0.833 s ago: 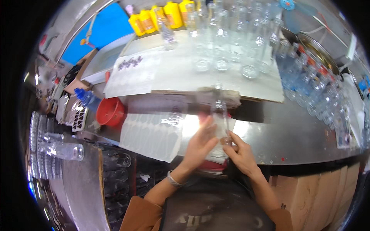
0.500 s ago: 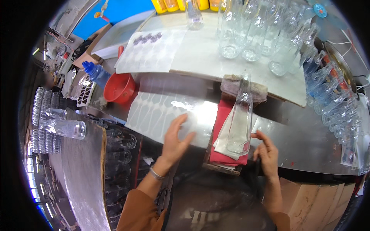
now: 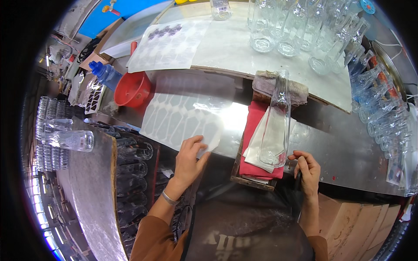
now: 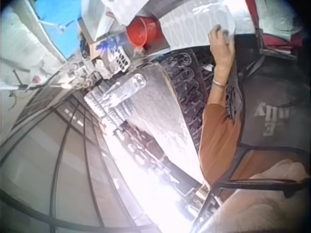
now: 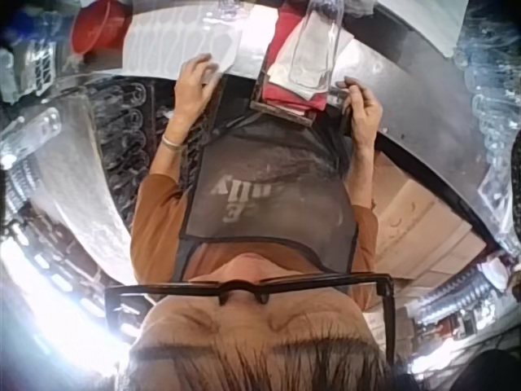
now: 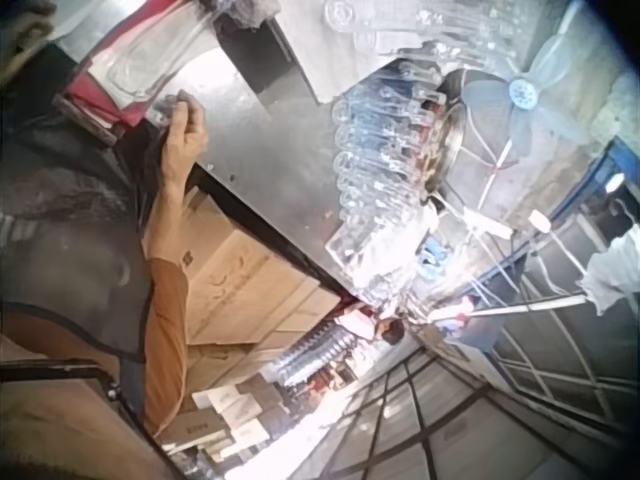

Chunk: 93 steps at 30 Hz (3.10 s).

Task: The person repeatedly picks up clear plastic bottles, applies a rectangular label to each bottle's body, smooths the label, and places the labeled bottle on a white tray. The person also handles sheets of labels and a red cloth on the work surface.

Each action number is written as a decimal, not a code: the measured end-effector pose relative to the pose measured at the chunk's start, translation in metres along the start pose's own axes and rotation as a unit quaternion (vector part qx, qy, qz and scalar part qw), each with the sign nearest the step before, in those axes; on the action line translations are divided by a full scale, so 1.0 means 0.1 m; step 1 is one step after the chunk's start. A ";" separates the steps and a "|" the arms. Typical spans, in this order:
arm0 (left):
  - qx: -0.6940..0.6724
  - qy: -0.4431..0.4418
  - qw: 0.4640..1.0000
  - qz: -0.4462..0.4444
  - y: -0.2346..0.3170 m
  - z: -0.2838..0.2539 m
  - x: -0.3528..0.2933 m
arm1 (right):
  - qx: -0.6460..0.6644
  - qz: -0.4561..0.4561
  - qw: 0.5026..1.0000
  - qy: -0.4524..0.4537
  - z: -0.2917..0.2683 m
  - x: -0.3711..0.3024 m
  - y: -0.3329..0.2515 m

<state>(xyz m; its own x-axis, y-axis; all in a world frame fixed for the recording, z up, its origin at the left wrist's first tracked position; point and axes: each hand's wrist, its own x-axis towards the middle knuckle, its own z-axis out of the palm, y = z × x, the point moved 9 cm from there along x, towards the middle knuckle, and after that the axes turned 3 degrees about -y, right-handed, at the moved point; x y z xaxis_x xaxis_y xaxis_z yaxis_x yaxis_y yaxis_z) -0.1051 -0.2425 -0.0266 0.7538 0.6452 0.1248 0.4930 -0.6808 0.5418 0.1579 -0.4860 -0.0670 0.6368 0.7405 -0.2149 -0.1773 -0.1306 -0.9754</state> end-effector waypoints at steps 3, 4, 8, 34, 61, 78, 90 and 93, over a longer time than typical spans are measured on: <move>-0.023 -0.006 1.000 -0.020 -0.10 0.00 0.03 | -0.003 0.005 1.000 -0.001 0.00 -0.01 0.03; -0.032 -0.012 0.999 -0.038 -0.10 -0.01 0.05 | -0.007 0.005 1.000 0.000 0.00 -0.02 0.04; -0.003 -0.019 0.998 -0.056 -0.02 -0.01 0.10 | 0.003 0.010 1.000 0.004 0.00 -0.06 0.05; 0.184 0.071 0.980 -0.035 0.18 -0.76 0.91 | -0.026 -0.001 1.000 -0.013 -0.02 -0.11 0.11; -0.003 -0.126 0.989 -0.076 -0.27 -0.13 0.07 | -0.011 0.010 1.000 0.027 -0.09 -0.26 -0.17; -0.162 -0.088 0.982 -0.036 -0.45 -0.06 -0.06 | -0.553 -0.191 0.728 -0.357 2.83 -0.26 -0.19; -0.197 -0.005 0.979 -0.046 -0.63 -0.08 -0.09 | -0.671 -0.223 0.610 -0.359 2.95 -0.43 0.00; -0.214 -0.018 0.973 -0.082 -0.75 -0.08 -0.02 | -0.631 -0.247 0.635 -0.372 2.90 -0.49 -0.09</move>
<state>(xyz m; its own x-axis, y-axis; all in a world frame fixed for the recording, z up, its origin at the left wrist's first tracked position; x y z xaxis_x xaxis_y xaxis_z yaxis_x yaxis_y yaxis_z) -0.1470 -0.1897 -0.0608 0.6984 0.7155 -0.0181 0.3880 -0.3573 0.8496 -0.0894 -0.3300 -0.0338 -0.2321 0.9419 -0.2430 0.9468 0.1614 -0.2785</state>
